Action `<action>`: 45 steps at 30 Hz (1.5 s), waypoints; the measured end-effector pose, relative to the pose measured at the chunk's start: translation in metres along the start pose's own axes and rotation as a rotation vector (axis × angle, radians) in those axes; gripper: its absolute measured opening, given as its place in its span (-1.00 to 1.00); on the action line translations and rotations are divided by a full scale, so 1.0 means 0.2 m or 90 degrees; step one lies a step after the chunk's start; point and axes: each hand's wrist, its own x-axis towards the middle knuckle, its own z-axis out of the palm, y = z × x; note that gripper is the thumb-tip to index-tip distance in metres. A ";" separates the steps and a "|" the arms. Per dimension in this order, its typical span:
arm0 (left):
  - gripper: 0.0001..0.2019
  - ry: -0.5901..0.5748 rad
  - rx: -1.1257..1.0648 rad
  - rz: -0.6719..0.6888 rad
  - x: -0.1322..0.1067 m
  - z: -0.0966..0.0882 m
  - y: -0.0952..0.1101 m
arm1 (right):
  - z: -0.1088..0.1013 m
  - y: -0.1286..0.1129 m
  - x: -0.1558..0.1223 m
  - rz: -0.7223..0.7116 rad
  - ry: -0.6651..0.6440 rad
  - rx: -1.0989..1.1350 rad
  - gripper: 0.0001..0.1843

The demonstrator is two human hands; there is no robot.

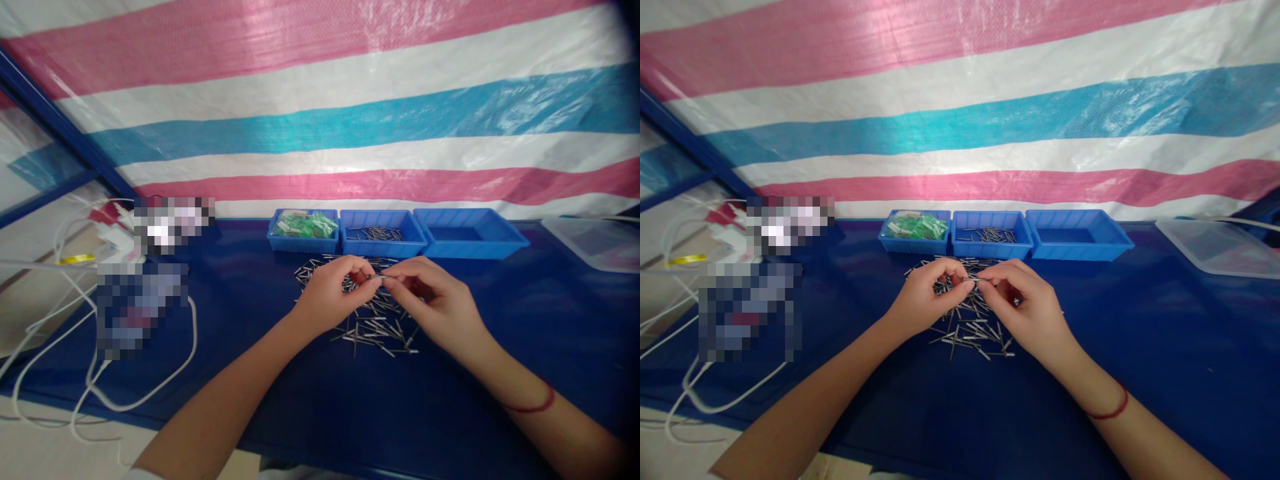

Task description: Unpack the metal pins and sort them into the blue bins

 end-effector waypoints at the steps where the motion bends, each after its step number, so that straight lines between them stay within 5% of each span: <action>1: -0.92 0.006 -0.005 -0.003 0.00 0.00 0.00 | 0.01 0.00 0.00 0.007 -0.007 0.006 -0.91; 8: -0.85 0.017 -0.010 -0.054 -0.01 0.02 0.01 | 0.02 -0.01 -0.01 0.033 -0.049 0.044 -0.84; 12: -0.70 0.052 0.011 -0.112 0.00 -0.01 -0.02 | 0.02 0.00 0.03 0.155 0.048 0.088 -0.77; 19: -0.79 0.079 0.055 -0.109 0.02 -0.03 -0.12 | -0.01 0.06 0.27 0.310 0.240 0.263 -0.74; 27: -0.83 -0.059 0.234 0.074 0.00 -0.02 -0.11 | -0.05 0.09 0.22 0.355 0.175 0.265 -0.67; 33: -0.78 -0.190 0.355 0.197 -0.02 0.08 -0.08 | -0.05 0.10 0.12 0.378 0.161 0.273 -0.73; 45: -0.82 -0.212 0.493 0.072 -0.01 0.13 -0.03 | -0.04 0.05 0.08 0.310 0.090 0.255 -0.78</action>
